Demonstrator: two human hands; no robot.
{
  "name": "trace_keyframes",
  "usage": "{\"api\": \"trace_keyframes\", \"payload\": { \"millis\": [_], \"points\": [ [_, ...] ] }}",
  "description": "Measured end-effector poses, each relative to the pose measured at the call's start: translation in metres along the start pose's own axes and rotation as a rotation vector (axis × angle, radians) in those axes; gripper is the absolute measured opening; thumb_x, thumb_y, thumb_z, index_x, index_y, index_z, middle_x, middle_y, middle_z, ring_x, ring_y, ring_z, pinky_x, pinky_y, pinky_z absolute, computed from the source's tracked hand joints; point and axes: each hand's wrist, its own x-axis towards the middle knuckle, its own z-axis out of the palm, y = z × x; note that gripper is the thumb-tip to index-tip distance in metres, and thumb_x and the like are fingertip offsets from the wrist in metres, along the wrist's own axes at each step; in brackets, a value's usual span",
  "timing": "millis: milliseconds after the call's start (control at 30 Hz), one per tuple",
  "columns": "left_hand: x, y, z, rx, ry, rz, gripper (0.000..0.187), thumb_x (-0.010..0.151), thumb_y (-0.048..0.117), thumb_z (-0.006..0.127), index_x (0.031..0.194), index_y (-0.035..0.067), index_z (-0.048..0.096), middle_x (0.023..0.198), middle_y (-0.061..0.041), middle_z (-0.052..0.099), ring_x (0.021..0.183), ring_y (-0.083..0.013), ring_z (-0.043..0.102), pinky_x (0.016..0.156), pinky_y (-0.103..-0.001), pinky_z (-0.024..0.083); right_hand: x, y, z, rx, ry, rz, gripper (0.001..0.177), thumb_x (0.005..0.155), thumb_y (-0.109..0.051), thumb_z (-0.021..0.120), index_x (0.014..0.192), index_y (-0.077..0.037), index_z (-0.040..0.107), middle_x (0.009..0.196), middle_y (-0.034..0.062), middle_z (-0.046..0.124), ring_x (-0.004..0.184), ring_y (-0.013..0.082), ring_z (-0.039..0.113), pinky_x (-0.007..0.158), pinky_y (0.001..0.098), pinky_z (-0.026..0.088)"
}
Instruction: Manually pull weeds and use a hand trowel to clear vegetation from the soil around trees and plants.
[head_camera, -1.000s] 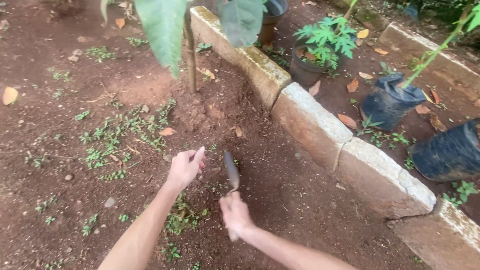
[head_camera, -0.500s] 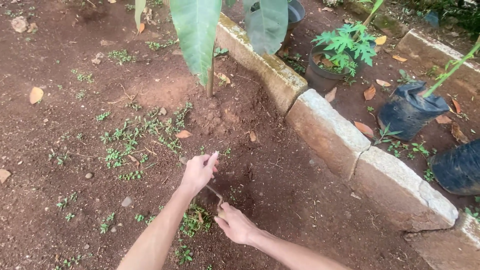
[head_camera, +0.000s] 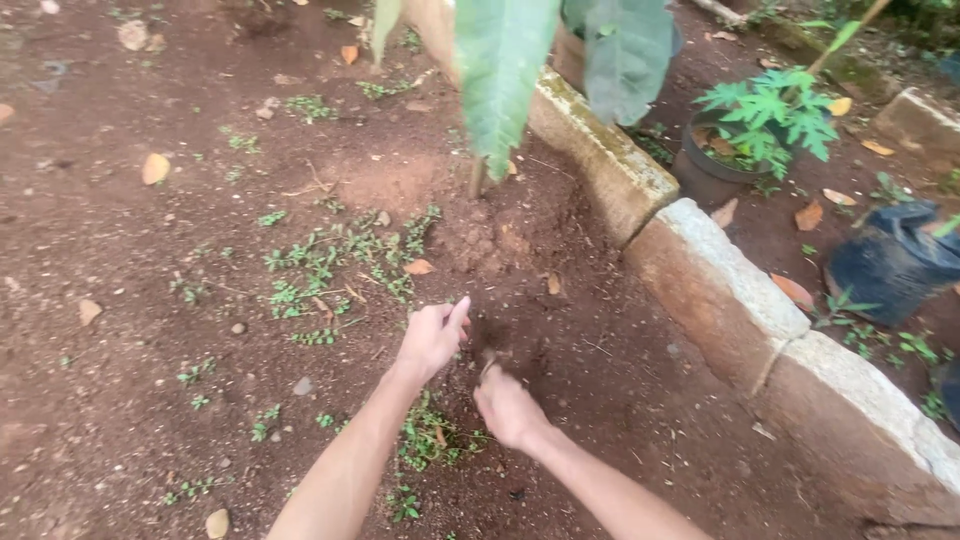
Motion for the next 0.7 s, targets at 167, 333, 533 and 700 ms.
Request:
{"api": "trace_keyframes", "payload": {
  "millis": [167, 333, 533, 700],
  "points": [
    [0.001, -0.009, -0.011, 0.053, -0.003, -0.013, 0.055, 0.102, 0.05, 0.05, 0.099, 0.002, 0.077, 0.077, -0.009, 0.076, 0.069, -0.0162, 0.072, 0.075, -0.036, 0.057, -0.004, 0.017, 0.059, -0.068, -0.14, -0.312, 0.026, 0.109, -0.024, 0.048, 0.113, 0.001, 0.051, 0.096, 0.0092, 0.056, 0.062, 0.0109, 0.051, 0.052, 0.0309, 0.048],
    [-0.003, -0.005, -0.015, 0.076, -0.043, -0.067, 0.055, 0.103, 0.05, 0.046, 0.101, 0.004, 0.076, 0.081, -0.009, 0.077, 0.075, -0.0176, 0.073, 0.081, -0.038, 0.057, -0.046, -0.012, 0.067, 0.345, 0.013, -0.07, 0.028, 0.107, -0.028, 0.044, 0.124, -0.007, 0.051, 0.093, 0.0078, 0.063, 0.06, 0.0111, 0.05, 0.05, 0.0321, 0.042],
    [-0.011, -0.01, 0.003, 0.102, -0.089, 0.015, 0.053, 0.102, 0.049, 0.048, 0.097, 0.004, 0.077, 0.078, -0.012, 0.077, 0.073, -0.0193, 0.074, 0.08, -0.039, 0.057, -0.052, 0.038, 0.133, 0.677, 0.438, 0.398, 0.027, 0.106, -0.024, 0.044, 0.125, -0.006, 0.041, 0.106, 0.0118, 0.059, 0.083, 0.0154, 0.067, 0.069, 0.0379, 0.058],
    [-0.029, -0.001, 0.023, 0.253, -0.191, 0.041, 0.051, 0.103, 0.046, 0.051, 0.094, 0.004, 0.078, 0.076, -0.015, 0.074, 0.069, -0.0232, 0.071, 0.076, -0.041, 0.056, -0.037, 0.051, 0.157, 0.597, 0.242, 0.428, 0.032, 0.107, -0.03, 0.047, 0.124, -0.004, 0.037, 0.105, 0.0128, 0.067, 0.092, 0.0235, 0.071, 0.083, 0.041, 0.059]
  ]
}}
